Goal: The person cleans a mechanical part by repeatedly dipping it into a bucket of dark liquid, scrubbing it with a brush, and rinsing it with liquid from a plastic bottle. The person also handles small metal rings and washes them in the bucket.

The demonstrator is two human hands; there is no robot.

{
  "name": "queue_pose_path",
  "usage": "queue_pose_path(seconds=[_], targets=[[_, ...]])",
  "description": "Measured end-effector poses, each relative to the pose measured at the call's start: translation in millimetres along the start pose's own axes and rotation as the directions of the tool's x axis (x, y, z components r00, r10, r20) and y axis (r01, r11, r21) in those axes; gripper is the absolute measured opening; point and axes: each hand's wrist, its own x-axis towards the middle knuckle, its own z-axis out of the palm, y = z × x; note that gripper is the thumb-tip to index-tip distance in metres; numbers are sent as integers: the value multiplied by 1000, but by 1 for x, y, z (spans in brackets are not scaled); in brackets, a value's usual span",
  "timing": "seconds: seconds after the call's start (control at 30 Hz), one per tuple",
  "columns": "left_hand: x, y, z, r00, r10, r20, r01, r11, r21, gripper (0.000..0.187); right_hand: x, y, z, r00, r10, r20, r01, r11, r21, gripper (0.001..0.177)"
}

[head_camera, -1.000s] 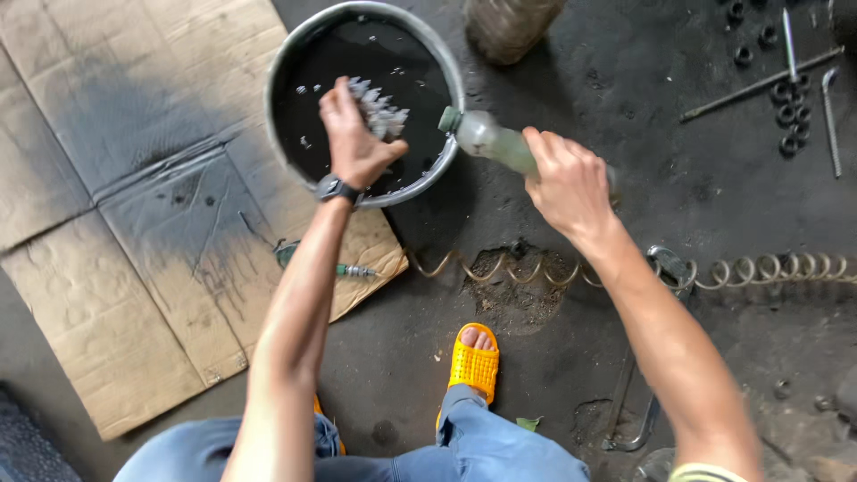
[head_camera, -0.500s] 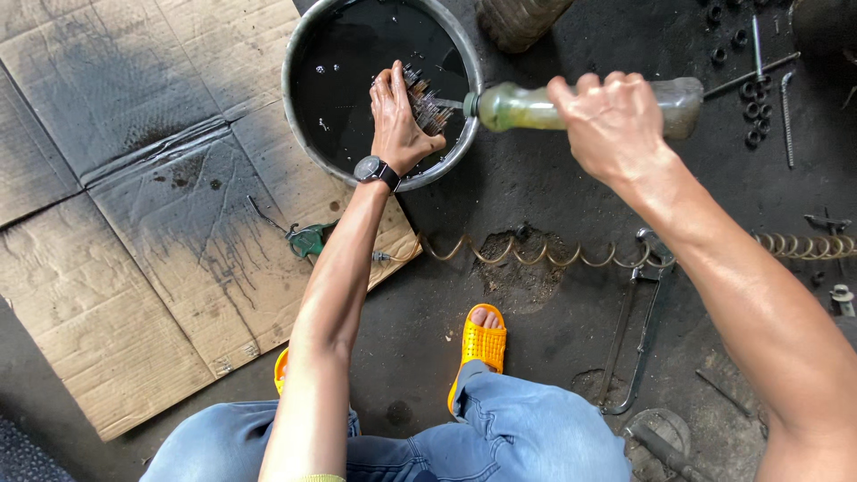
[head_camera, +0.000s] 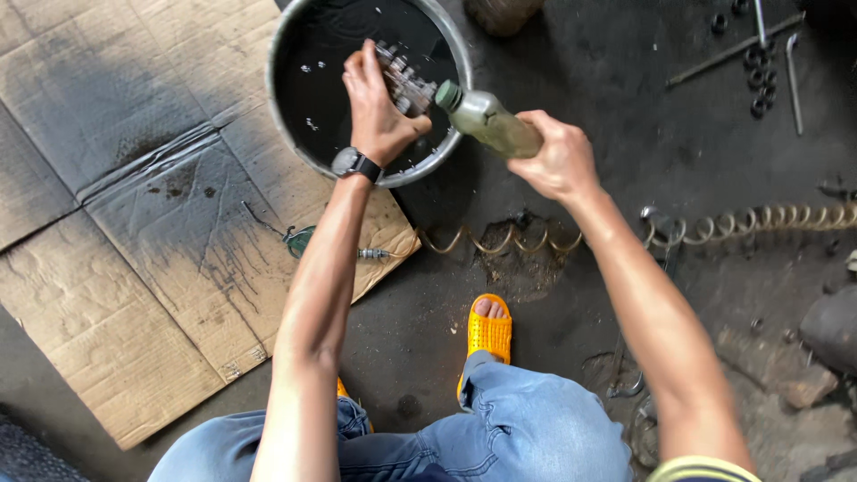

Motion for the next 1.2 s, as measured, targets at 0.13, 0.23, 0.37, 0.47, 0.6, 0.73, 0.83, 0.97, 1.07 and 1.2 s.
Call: queue_pose_path(seconds=[0.13,0.23,0.37,0.47,0.6,0.73,0.83,0.97,1.07,1.2], targets=[[-1,-1,0,997,13,-72,-18,997,-76,120,-13,20,34,972,219,-89,-186,942,280,34],[-2,-1,-5,993,-91,-80,83,992,-93,117,-20,53,63,891,407,-203,-321,878,356,67],[-5,-2,-10,992,-79,-101,72,995,-69,114,-37,67,98,842,454,-293,-288,835,468,62],[-7,1,-15,994,-59,-97,51,996,-78,111,-50,57,81,862,469,-193,-311,789,530,82],[-9,5,-24,994,-67,-85,62,997,-54,108,-77,43,14,991,78,-111,-39,947,318,114],[-8,0,-21,995,-58,-77,56,998,-28,110,-55,38,-42,957,-240,165,257,962,-87,77],[-9,4,-21,993,-89,-79,84,994,-62,107,-34,58,-40,889,-389,241,454,816,-357,34],[-12,1,-22,992,-88,-89,82,994,-73,108,-23,61,-51,923,-310,228,379,833,-403,28],[-13,-5,-21,993,-77,-84,73,996,-49,110,-23,47,-54,974,-182,138,222,896,-384,36],[-14,-3,-20,991,-91,-93,87,995,-45,107,-23,60,-27,994,-87,-60,70,968,-240,38]])
